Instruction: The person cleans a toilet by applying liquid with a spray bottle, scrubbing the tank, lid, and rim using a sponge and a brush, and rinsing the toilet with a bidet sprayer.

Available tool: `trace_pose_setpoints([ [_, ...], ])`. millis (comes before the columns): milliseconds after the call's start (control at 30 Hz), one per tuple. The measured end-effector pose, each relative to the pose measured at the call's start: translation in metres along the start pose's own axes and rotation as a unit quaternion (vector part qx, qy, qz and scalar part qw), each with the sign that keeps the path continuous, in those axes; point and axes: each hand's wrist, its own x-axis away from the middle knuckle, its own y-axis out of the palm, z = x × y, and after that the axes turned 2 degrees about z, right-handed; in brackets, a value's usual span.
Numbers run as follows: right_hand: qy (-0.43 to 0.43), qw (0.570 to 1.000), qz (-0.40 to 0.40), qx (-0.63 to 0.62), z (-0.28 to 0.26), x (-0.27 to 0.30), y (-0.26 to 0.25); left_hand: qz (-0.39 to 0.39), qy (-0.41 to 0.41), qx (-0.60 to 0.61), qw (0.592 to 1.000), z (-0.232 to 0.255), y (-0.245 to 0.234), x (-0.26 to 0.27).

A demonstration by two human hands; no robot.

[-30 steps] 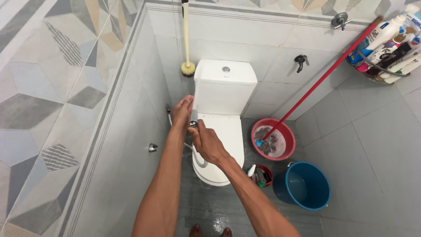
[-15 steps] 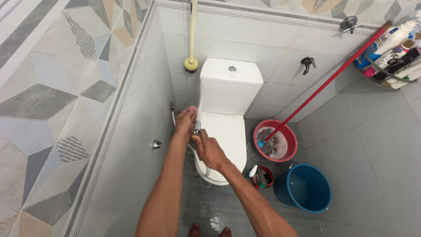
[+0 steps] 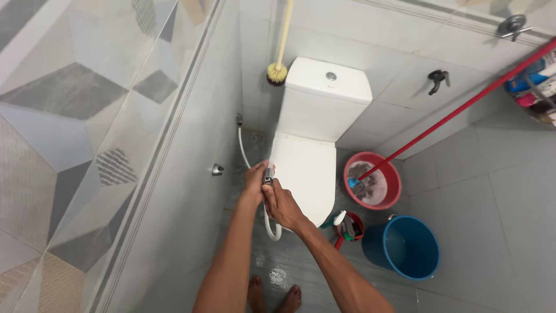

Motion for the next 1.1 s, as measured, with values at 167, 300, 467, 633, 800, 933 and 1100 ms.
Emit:
trace_pose_setpoints([
  [167,0.010,1.000,-0.019,-0.022,0.023,-0.005,0.023,0.056,-0.050,0.003,0.997,-0.005,-0.024,0.028],
  [300,0.045,0.998,-0.025,-0.037,0.036,-0.006,0.044,0.055,-0.051,0.005,0.997,-0.019,-0.048,0.039],
  [467,0.052,0.997,-0.024,-0.058,0.057,-0.003,0.063,0.049,-0.078,-0.018,0.996,-0.025,-0.072,0.058],
  [633,0.077,0.995,-0.011,-0.069,0.073,0.001,0.078,0.044,-0.098,-0.053,0.993,-0.030,-0.084,0.071],
  [800,0.089,0.992,0.002,-0.094,0.095,-0.001,0.080,0.012,-0.099,-0.064,0.993,-0.045,-0.092,0.074],
  [933,0.172,0.973,0.030,-0.150,0.127,-0.008,0.072,-0.079,-0.145,-0.143,0.976,-0.057,-0.092,0.098],
  [1100,0.140,0.968,0.055,-0.200,0.158,0.015,0.065,-0.166,-0.191,-0.332,0.909,-0.034,-0.070,0.151],
])
